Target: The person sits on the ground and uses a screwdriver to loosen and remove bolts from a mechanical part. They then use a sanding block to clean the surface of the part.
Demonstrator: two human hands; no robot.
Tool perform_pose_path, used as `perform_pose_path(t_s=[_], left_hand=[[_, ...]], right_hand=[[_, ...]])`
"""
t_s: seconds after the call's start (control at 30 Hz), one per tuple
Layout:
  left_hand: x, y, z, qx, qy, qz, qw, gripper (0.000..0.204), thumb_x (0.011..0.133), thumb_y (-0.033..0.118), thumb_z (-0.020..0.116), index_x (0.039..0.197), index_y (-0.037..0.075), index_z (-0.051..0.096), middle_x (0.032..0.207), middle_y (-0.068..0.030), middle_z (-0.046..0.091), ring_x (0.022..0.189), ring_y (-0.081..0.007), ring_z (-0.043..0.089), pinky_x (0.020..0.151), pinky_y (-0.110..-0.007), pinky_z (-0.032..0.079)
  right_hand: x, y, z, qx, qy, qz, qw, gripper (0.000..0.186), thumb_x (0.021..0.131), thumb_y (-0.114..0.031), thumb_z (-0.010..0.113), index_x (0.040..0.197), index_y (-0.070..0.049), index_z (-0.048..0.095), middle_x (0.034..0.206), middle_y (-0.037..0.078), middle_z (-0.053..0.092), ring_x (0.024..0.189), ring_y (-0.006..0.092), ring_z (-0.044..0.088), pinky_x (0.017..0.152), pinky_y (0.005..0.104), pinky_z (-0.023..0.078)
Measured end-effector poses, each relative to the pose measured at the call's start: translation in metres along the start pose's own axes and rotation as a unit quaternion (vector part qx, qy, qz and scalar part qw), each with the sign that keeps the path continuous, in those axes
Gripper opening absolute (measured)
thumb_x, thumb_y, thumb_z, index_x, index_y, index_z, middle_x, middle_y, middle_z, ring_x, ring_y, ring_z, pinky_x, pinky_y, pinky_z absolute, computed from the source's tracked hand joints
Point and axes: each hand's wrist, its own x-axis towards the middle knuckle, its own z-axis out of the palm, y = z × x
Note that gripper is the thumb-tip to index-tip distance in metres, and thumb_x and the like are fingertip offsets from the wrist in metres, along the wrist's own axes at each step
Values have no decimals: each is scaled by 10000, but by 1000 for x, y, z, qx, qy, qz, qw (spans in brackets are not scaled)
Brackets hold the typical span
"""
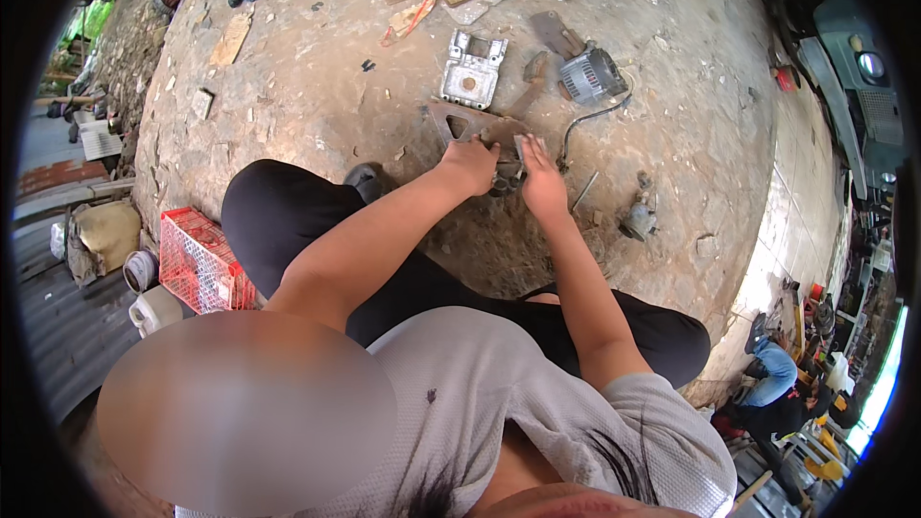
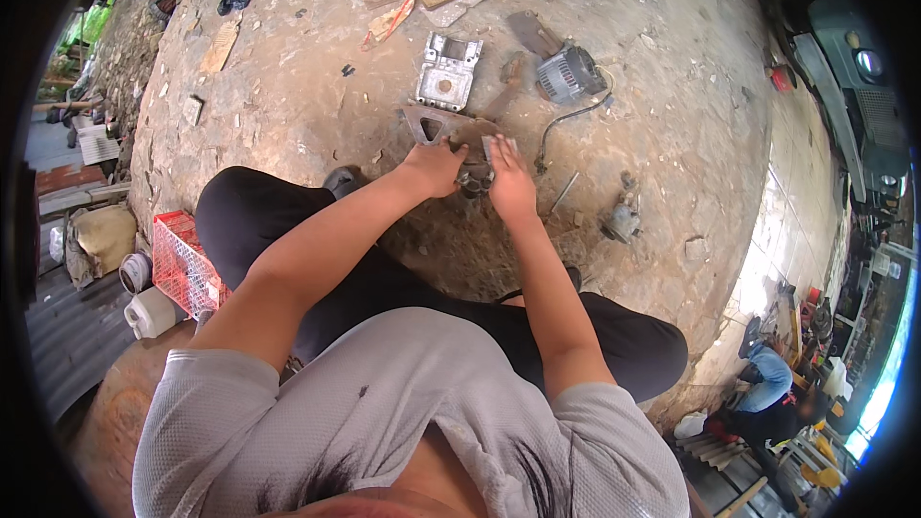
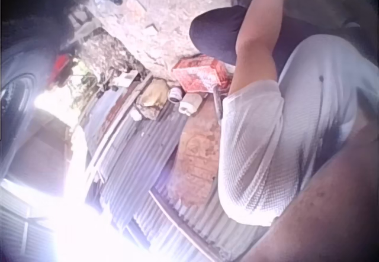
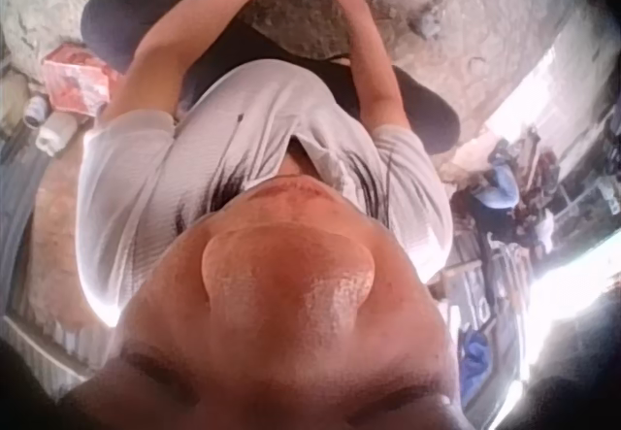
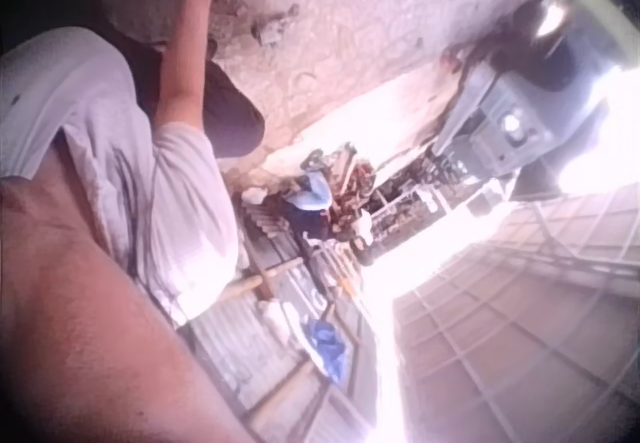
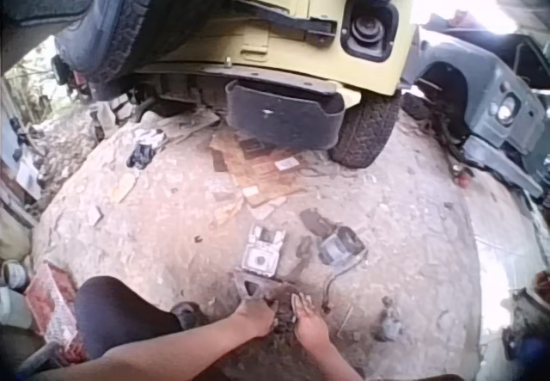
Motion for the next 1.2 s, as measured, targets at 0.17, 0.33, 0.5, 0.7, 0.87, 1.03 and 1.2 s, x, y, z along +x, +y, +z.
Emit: perform_pose_path(t_s=[0.17, 0.33, 0.5, 0.7, 0.87, 1.03, 1.2], left_hand=[[0, -3, 5, 3, 4, -15, 1000, 895, 968, 452, 709, 1689, 165, 262, 1691, -284, 303, 1419, -385, 554, 1144, -499, 470], [-1, -1, 3, 3, 2, -5, 1000, 898, 961, 456, 715, 1689, 184, 266, 1695, -281, 298, 1404, -372, 571, 1111, -484, 503], [-4, -4, 2, 5, -1, -13, 1000, 897, 959, 453, 716, 1688, 186, 267, 1699, -281, 289, 1396, -367, 580, 1098, -480, 517], [-1, -2, 5, 6, 4, -6, 1000, 898, 960, 448, 720, 1689, 185, 265, 1694, -285, 293, 1396, -370, 578, 1089, -476, 528], [-1, -4, 4, -1, 2, -7, 1000, 900, 966, 450, 712, 1692, 179, 255, 1689, -294, 298, 1380, -377, 591, 1089, -468, 529], [0, -3, 2, 8, -7, -10, 1000, 894, 970, 448, 708, 1693, 179, 256, 1688, -290, 302, 1384, -375, 588, 1095, -469, 524], [1, -5, 0, -3, -1, 1, 1000, 887, 970, 449, 709, 1690, 183, 267, 1686, -287, 310, 1393, -375, 580, 1099, -473, 520]], right_hand=[[8, 5, -4, 64, 25, 135, 988, 734, 871, 100, 521, 1588, -29, 429, 1651, 158, 434, 1494, 347, 452, 1190, 433, 450], [2, 1, 6, 61, 16, 90, 994, 764, 849, 129, 504, 1592, -34, 428, 1645, 160, 439, 1499, 336, 448, 1200, 433, 439], [22, -16, -22, 63, 124, 14, 990, 750, 845, 103, 525, 1578, -42, 457, 1643, 167, 442, 1492, 314, 462, 1191, 414, 438], [5, 23, 15, 82, -48, 213, 972, 680, 871, 92, 500, 1543, -13, 488, 1582, 184, 515, 1465, 371, 481, 1193, 423, 437], [13, -9, -9, 89, 43, 61, 993, 651, 861, 110, 487, 1506, 27, 506, 1571, 214, 515, 1478, 350, 475, 1210, 421, 426], [14, 3, -8, 52, 47, 88, 994, 676, 855, 108, 515, 1520, -13, 511, 1594, 190, 498, 1497, 317, 457, 1209, 429, 425], [15, -1, -2, 30, -35, 64, 997, 717, 843, 112, 530, 1544, -35, 494, 1612, 164, 485, 1494, 311, 462, 1201, 432, 433]])
